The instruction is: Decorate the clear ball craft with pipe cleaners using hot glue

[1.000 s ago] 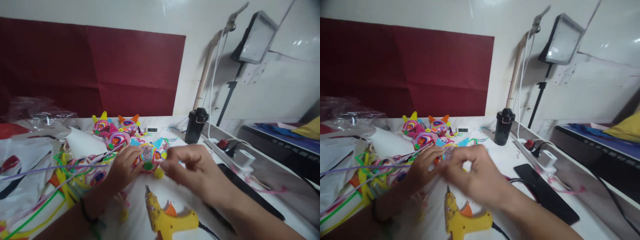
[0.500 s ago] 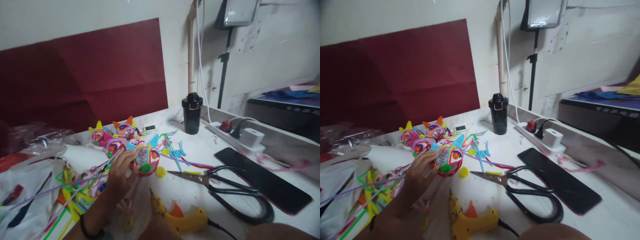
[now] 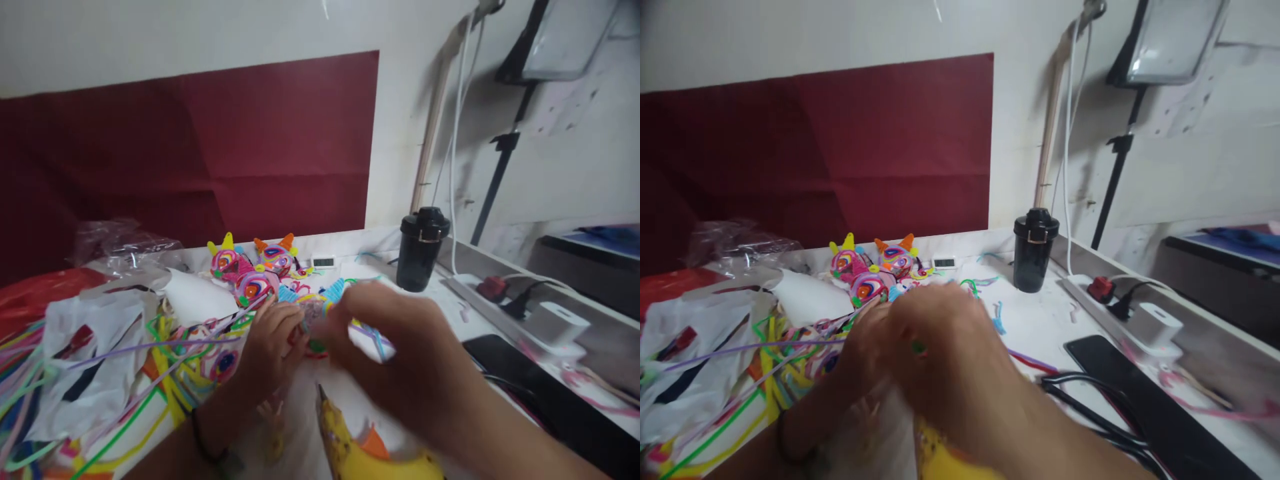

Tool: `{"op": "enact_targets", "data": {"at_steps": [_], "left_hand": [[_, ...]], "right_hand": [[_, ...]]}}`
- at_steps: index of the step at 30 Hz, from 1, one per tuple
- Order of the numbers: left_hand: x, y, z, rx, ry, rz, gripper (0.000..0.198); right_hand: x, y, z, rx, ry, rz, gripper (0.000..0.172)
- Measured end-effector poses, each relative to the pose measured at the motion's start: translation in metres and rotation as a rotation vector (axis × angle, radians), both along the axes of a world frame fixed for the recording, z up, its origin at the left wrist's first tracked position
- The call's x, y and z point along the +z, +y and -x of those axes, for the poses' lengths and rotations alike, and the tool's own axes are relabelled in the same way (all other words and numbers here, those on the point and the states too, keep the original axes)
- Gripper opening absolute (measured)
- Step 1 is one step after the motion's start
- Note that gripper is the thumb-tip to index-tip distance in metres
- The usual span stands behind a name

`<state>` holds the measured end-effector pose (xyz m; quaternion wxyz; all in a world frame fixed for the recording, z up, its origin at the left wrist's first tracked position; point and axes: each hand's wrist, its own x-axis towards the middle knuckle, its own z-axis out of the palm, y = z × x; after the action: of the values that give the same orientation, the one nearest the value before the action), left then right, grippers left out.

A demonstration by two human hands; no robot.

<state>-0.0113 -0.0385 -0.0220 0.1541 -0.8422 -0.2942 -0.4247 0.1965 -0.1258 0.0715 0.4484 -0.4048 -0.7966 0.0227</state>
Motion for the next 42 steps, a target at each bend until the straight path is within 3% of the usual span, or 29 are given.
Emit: {"op": "enact_targets", "data": {"at_steps": [2,7,10,19,25,32,42], "left_hand": [[0.000,-0.002,-0.001,-0.016,-0.009,-0.052,0.023],[-0.003,-0.008,-0.002,0.030,-0.007,-0.140,0.024],[-0.005,-0.009,-0.002,0.045,-0.004,-0.139,0.022],[-0.004,-0.016,-0.009,0.068,-0.040,-0.131,0.015],[-0.004,-0.020,-0.011,0.077,-0.062,-0.128,0.011],[-0.004,-0.020,-0.011,0.074,-0.060,-0.143,0.013],[-0.008,-0.017,-0.010,0.056,-0.033,-0.173,0.017]], "right_hand": [[0.000,0.026,-0.003,-0.038,-0.106,-0.102,0.017],[-0.011,0.083,0.003,0.101,-0.402,0.006,0.021],[-0.011,0.093,0.011,0.168,-0.573,0.025,0.019],[-0.012,0.098,0.022,0.123,-0.775,0.045,0.021],[-0.014,0.094,0.028,0.114,-0.824,0.033,0.020],[-0.008,0.103,0.025,0.213,-0.568,0.193,0.029],[-0.003,0.122,0.038,0.092,-0.455,0.387,0.018]]}}
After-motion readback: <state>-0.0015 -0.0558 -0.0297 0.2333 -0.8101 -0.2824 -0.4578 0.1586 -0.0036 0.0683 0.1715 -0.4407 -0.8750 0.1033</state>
